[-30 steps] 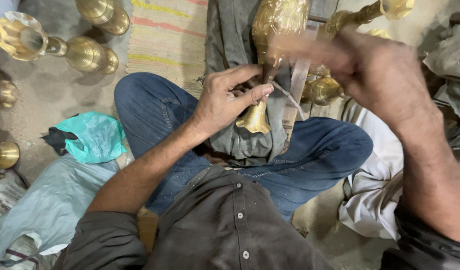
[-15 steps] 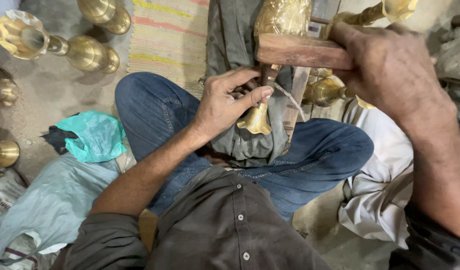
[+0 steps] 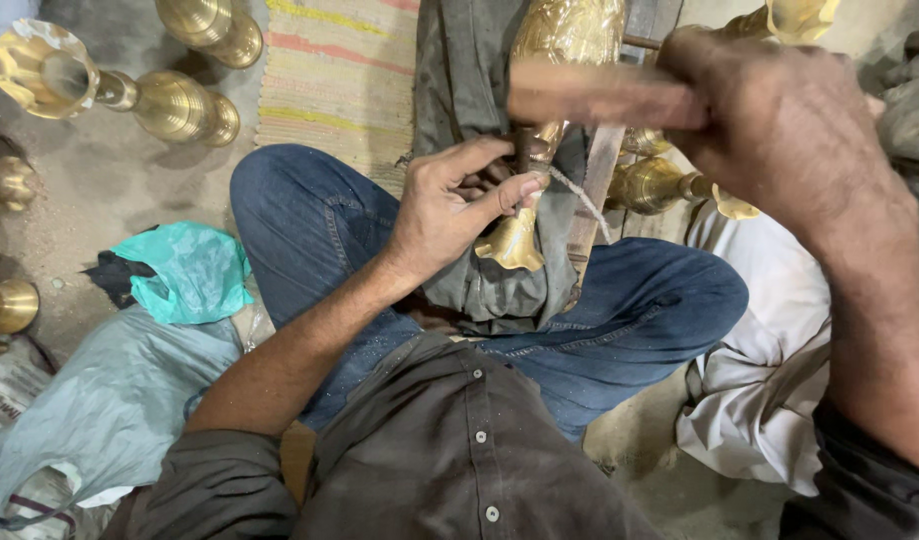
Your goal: The person sits cross-legged on the floor holding a brass vase upright against a wooden support. They hold a punch against the vase's stem and strike it with a wooden mallet, repositioning the punch around the stem to shape the brass, occasionally adjusting the vase and rope tied around it.
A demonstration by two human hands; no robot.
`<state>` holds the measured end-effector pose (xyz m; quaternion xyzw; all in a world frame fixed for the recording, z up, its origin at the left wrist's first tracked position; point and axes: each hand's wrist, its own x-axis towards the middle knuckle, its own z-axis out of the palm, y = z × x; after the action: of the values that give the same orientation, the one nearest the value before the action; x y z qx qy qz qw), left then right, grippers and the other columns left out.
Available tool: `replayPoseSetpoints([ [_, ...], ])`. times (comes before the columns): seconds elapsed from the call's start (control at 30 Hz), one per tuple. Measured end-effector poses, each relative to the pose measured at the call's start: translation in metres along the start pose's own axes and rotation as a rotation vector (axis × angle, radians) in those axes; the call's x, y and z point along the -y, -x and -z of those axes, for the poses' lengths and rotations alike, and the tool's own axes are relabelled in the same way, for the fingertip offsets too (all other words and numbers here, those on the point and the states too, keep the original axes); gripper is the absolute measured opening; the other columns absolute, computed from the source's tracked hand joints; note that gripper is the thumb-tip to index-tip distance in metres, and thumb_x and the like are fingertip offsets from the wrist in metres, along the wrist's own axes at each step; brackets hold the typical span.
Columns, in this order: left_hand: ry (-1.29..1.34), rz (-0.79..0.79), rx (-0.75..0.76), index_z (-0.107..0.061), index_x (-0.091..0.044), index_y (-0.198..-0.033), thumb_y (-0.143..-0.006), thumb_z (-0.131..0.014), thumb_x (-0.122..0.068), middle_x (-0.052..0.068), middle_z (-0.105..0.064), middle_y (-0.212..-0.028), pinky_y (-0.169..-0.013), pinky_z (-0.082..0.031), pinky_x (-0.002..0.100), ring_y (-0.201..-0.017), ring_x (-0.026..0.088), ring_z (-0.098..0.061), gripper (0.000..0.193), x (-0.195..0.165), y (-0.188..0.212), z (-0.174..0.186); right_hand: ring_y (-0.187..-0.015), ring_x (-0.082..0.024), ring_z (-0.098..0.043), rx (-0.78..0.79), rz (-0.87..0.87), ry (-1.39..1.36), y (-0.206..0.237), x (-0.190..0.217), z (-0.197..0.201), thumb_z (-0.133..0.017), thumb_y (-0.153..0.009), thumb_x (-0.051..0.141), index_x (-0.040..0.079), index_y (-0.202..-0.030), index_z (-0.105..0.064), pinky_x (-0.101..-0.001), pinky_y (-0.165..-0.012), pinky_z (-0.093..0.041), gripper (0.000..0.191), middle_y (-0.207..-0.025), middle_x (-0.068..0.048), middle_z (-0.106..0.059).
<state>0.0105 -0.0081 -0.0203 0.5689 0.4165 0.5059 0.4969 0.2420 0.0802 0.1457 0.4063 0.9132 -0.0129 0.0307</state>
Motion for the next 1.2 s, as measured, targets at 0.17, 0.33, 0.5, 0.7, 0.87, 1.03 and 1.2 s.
replayPoseSetpoints([
  [0.17,0.048,0.055,-0.009,-0.072,0.000,-0.121,-0.097,-0.080,-0.022,0.007,-0.077,-0.093,-0.069,-0.064,0.024,-0.080,0.009,-0.075,0.033,0.000,0.002,-0.002,-0.074,-0.036,-0.071,0.115,-0.092,-0.079,-0.007,0.002,-0.003,-0.080,-0.089,0.014,0.004,-0.113,-0.065,-0.0467,-0.065,-0.055,0.030,-0.080,-0.019,-0.070],
  [0.33,0.089,0.025,-0.026,-0.069,0.001,-0.124,-0.098,-0.078,-0.020,0.008,-0.077,-0.096,-0.070,-0.066,0.023,-0.083,0.009,-0.076,0.035,0.002,0.005,-0.003,-0.070,-0.033,-0.071,0.056,-0.081,-0.070,-0.004,-0.004,-0.005,-0.077,-0.090,0.012,0.002,-0.113,-0.065,-0.0421,-0.062,-0.056,0.028,-0.077,-0.017,-0.069],
  [0.5,0.256,0.095,-0.087,-0.069,0.002,-0.123,-0.101,-0.076,-0.015,0.011,-0.078,-0.099,-0.073,-0.067,0.027,-0.085,0.013,-0.078,0.029,0.004,0.007,-0.003,-0.059,-0.027,-0.068,-0.003,-0.078,0.039,-0.002,0.001,-0.017,-0.075,-0.099,0.012,0.002,-0.113,-0.069,-0.0391,-0.053,-0.055,0.018,-0.077,-0.014,-0.071],
  [0.7,0.292,0.105,-0.386,-0.064,0.002,-0.131,-0.104,-0.071,-0.008,0.010,-0.075,-0.098,-0.076,-0.066,0.028,-0.089,0.017,-0.078,0.029,-0.003,0.023,0.026,-0.085,-0.029,-0.071,-0.114,0.056,-0.228,0.057,0.096,-0.067,-0.078,-0.065,0.033,0.005,-0.113,-0.064,-0.0417,-0.069,-0.058,0.057,-0.104,-0.015,-0.072],
  [0.87,0.301,0.166,-0.405,-0.062,0.003,-0.133,-0.106,-0.069,-0.004,0.008,-0.074,-0.099,-0.079,-0.065,0.028,-0.090,0.017,-0.076,0.030,-0.010,0.024,0.040,-0.083,-0.034,-0.069,-0.127,-0.137,-0.330,0.082,0.120,-0.101,-0.081,-0.069,0.013,0.006,-0.109,-0.064,-0.0472,-0.072,-0.055,0.044,-0.092,-0.013,-0.067],
  [1.03,0.245,0.170,-0.309,-0.065,0.003,-0.131,-0.103,-0.071,-0.003,0.006,-0.073,-0.097,-0.078,-0.064,0.026,-0.089,0.014,-0.074,0.029,-0.019,0.022,0.034,-0.077,-0.038,-0.067,-0.189,-0.350,-0.584,0.078,0.121,-0.117,-0.082,-0.073,0.010,0.007,-0.104,-0.061,-0.0477,-0.066,-0.051,0.038,-0.082,-0.016,-0.065],
  [1.2,0.167,0.156,-0.193,-0.068,0.000,-0.130,-0.103,-0.075,-0.004,0.005,-0.074,-0.099,-0.076,-0.059,0.024,-0.092,0.011,-0.074,0.028,-0.022,0.015,0.014,-0.077,-0.041,-0.067,-0.202,-0.408,-0.688,0.082,0.122,-0.134,-0.084,-0.077,0.013,0.007,-0.101,-0.060,-0.0476,-0.063,-0.050,0.035,-0.081,-0.017,-0.067],
])
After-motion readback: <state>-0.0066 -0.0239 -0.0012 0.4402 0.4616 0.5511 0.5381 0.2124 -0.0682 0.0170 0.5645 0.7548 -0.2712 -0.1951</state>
